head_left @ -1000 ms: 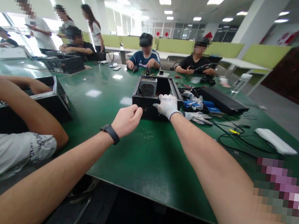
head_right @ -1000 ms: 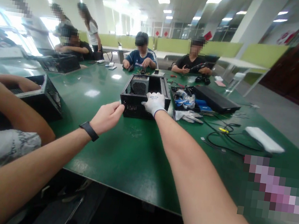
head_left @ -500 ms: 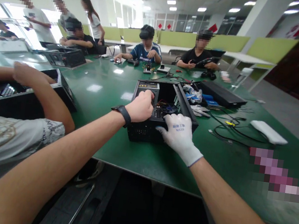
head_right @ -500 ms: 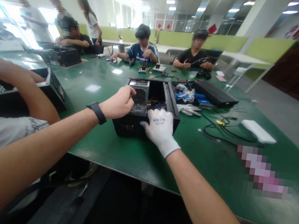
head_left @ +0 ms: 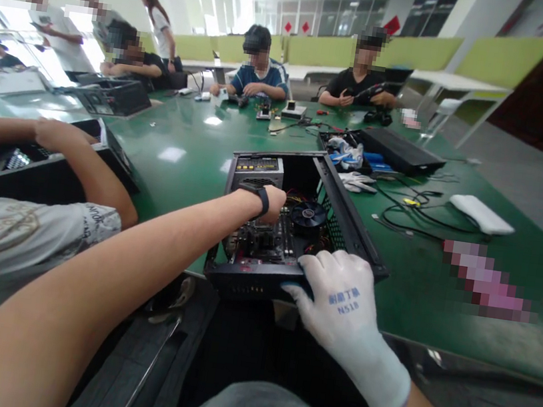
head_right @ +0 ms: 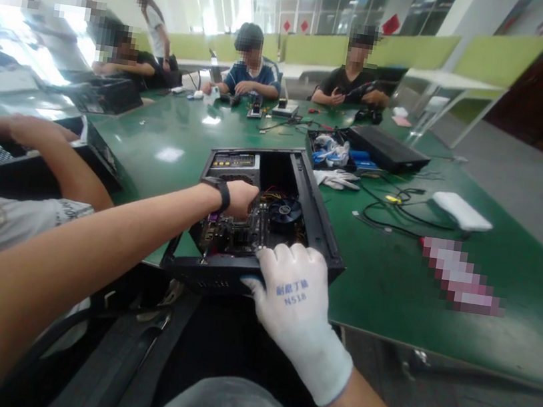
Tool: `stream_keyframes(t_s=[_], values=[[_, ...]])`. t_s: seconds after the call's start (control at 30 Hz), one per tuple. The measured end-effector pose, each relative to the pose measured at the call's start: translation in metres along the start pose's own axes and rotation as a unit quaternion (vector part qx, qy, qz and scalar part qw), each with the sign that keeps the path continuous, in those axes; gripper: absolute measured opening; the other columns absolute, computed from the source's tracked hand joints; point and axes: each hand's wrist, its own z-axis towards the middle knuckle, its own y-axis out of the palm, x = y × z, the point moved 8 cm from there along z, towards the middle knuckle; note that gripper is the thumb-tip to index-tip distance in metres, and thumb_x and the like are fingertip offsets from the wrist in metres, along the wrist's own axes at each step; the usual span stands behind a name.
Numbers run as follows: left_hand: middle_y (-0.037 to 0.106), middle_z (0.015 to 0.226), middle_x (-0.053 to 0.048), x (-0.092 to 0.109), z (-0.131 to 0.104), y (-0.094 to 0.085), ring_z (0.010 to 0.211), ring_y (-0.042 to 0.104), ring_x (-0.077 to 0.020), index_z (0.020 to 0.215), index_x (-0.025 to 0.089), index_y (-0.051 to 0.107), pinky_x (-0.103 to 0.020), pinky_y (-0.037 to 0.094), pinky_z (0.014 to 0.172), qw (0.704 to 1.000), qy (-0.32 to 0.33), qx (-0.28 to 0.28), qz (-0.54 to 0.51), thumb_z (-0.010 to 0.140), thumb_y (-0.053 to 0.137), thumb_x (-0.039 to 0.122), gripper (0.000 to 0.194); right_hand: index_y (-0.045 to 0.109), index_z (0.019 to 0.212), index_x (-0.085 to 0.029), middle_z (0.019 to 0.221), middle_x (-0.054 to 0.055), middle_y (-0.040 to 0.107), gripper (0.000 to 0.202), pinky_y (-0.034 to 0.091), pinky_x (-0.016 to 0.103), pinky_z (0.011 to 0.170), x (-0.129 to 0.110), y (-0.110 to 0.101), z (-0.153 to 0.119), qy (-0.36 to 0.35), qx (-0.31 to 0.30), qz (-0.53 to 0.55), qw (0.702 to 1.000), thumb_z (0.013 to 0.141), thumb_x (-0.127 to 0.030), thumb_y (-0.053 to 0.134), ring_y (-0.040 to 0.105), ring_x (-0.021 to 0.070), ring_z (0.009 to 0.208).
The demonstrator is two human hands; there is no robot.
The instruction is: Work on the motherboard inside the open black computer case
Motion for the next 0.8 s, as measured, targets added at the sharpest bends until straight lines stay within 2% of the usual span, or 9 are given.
stream_keyframes(t_s=[0.13,0.3,0.53,0.8], values=[[0.075,0.11,-0.014,0.006,0.013,0.015,0.103,0.069,-0.0268,0.103,0.013,0.076,-0.026,0.054,0.088,0.999,0.009,-0.028,0.033,0.065,0.081,0.027,0.041,0.064,0.091,-0.022,0.081,0.003,0.057,0.028,0.02,0.034,0.074,-0.005,-0.008,-0.019,-0.006,0.007,0.013,1.0,0.079,-0.046,0.073,0.042,0.0212,0.08],[0.075,0.111,-0.012,0.003,0.023,0.037,0.104,0.069,-0.0255,0.107,0.016,0.077,-0.024,0.054,0.087,0.997,0.009,-0.066,0.044,0.062,0.085,0.029,0.047,0.063,0.09,-0.023,0.079,0.003,0.056,0.03,0.02,0.034,0.073,-0.006,-0.012,-0.027,-0.001,0.018,0.019,1.0,0.076,-0.047,0.075,0.04,0.0211,0.078],[0.075,0.111,-0.014,0.005,0.028,0.046,0.103,0.07,-0.028,0.111,0.012,0.076,-0.028,0.054,0.093,0.993,0.005,-0.103,0.061,0.057,0.088,0.027,0.058,0.063,0.09,-0.023,0.079,0.003,0.056,0.03,0.019,0.035,0.073,-0.006,-0.01,-0.026,-0.006,0.017,0.021,1.0,0.077,-0.048,0.074,0.04,0.0217,0.079],[0.076,0.11,-0.013,0.001,0.036,0.054,0.105,0.069,-0.029,0.11,0.015,0.077,-0.029,0.053,0.094,0.992,-0.002,-0.114,0.051,0.047,0.092,0.029,0.067,0.063,0.091,-0.023,0.079,0.002,0.056,0.031,0.02,0.034,0.073,-0.007,-0.013,-0.026,-0.01,0.025,0.026,0.999,0.074,-0.045,0.077,0.04,0.0208,0.078]])
